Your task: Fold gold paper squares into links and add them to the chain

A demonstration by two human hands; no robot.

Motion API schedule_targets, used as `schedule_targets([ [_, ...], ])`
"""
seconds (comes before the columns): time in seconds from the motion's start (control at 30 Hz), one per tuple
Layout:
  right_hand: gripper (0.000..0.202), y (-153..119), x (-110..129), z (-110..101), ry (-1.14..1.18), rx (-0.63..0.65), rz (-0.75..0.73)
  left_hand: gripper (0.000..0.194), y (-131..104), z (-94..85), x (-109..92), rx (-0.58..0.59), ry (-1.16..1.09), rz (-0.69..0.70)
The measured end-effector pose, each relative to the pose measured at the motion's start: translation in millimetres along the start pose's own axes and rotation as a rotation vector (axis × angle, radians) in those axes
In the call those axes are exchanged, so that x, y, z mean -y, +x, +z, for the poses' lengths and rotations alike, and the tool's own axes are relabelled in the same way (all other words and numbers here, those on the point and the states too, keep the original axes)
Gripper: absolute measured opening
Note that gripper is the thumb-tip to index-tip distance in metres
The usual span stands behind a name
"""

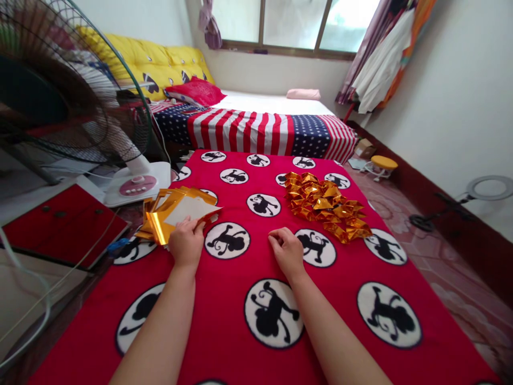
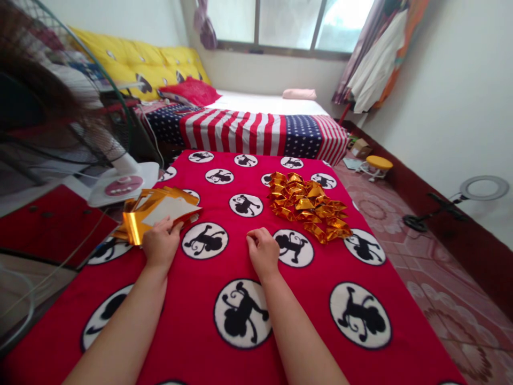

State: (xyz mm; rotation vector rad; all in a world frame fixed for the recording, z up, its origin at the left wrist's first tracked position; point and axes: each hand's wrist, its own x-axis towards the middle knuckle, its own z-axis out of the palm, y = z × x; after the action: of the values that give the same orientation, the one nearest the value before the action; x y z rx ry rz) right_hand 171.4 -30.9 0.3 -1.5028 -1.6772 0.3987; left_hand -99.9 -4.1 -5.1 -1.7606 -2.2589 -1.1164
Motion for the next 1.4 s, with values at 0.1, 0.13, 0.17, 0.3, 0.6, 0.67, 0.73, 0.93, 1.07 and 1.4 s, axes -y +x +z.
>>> schedule_targets([
  [0.1, 0.013, 0.2, -0.3, 0.1, 0.006, 0.002, -0.002, 0.022, 0.6, -1.7, 0.7, -0.029, 0.01, -0.025],
  [0.13, 0.014, 0.3, -0.5, 0.1, 0.007, 0.002, -0.002, 0.022, 0.7, -2.6, 0.7, -0.035, 0.006, -0.035],
  [0.17, 0.014, 0.3, -0.7, 0.2, 0.009, 0.002, -0.002, 0.022, 0.8, -3.6, 0.4, -0.037, 0.002, -0.046],
  [0.3, 0.013, -0.3, -0.7, -0.2, 0.017, 0.004, -0.003, 0.027, 0.9, -7.6, -1.5, -0.047, 0.0, -0.091],
  [0.6, 0.014, -0.4, 0.3, -1.3, 0.019, 0.008, 0.005, 0.033, 2.5, -9.4, -1.0, -0.029, -0.013, -0.144],
  [0.67, 0.014, -0.3, -0.6, -0.7, 0.019, 0.007, 0.002, 0.037, 2.5, -10.3, -2.0, -0.022, -0.012, -0.159],
  [0.73, 0.014, -0.2, -1.3, -0.3, 0.022, 0.006, 0.001, 0.04, 2.5, -11.1, -3.0, -0.009, 0.0, -0.175],
  [0.93, 0.014, 0.1, -1.1, -0.5, 0.032, 0.005, 0.005, 0.041, 2.9, -10.0, -1.1, -0.008, 0.008, -0.155],
  [1.07, 0.013, 0.4, -0.4, -1.0, 0.029, 0.003, 0.001, 0.043, 4.1, -7.7, 2.5, -0.006, -0.034, -0.141],
  [1.4, 0.013, -0.1, 0.9, -1.9, 0.028, 0.013, 0.015, 0.039, 2.7, -1.6, 1.1, -0.041, -0.21, -0.094],
])
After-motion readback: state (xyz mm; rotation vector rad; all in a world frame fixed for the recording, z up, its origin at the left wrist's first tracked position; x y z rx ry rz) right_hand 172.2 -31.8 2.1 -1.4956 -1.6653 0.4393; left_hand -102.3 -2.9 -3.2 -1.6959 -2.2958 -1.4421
